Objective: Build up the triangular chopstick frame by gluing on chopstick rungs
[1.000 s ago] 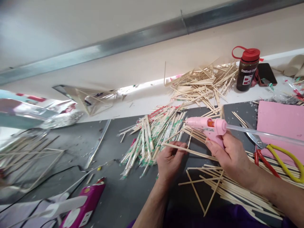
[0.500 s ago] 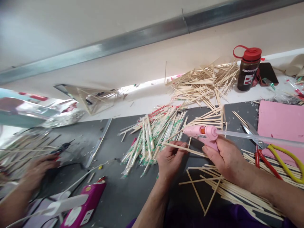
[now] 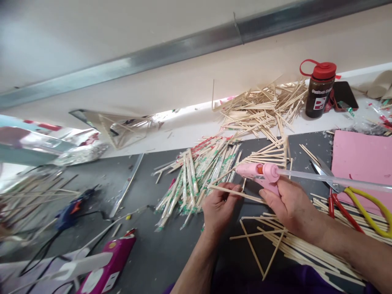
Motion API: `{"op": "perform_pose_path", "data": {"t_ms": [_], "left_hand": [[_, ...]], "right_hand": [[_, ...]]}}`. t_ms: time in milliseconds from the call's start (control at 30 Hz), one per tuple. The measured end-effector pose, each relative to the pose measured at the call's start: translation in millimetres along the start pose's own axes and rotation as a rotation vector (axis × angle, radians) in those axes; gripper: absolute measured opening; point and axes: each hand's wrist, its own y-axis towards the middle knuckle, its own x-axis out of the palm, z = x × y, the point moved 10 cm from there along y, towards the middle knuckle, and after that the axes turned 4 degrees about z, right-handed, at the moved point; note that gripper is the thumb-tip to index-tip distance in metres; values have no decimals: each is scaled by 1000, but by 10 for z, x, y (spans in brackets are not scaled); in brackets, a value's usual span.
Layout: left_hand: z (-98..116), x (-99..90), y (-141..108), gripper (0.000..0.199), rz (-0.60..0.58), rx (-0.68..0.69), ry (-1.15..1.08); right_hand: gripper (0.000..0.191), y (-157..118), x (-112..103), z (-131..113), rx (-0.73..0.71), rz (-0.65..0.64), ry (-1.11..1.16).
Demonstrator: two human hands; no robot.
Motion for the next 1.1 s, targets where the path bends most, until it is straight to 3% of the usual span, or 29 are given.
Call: {"op": "perform_pose_path", "data": {"t_ms": [733, 1100], "left_hand": [[40, -11, -11, 18, 16, 44, -21], [-34, 17, -5, 20, 15, 19, -1]], "right_hand": [[35, 11, 17, -76, -64, -1, -49], [35, -18, 40, -62, -26, -17, -82]]}}
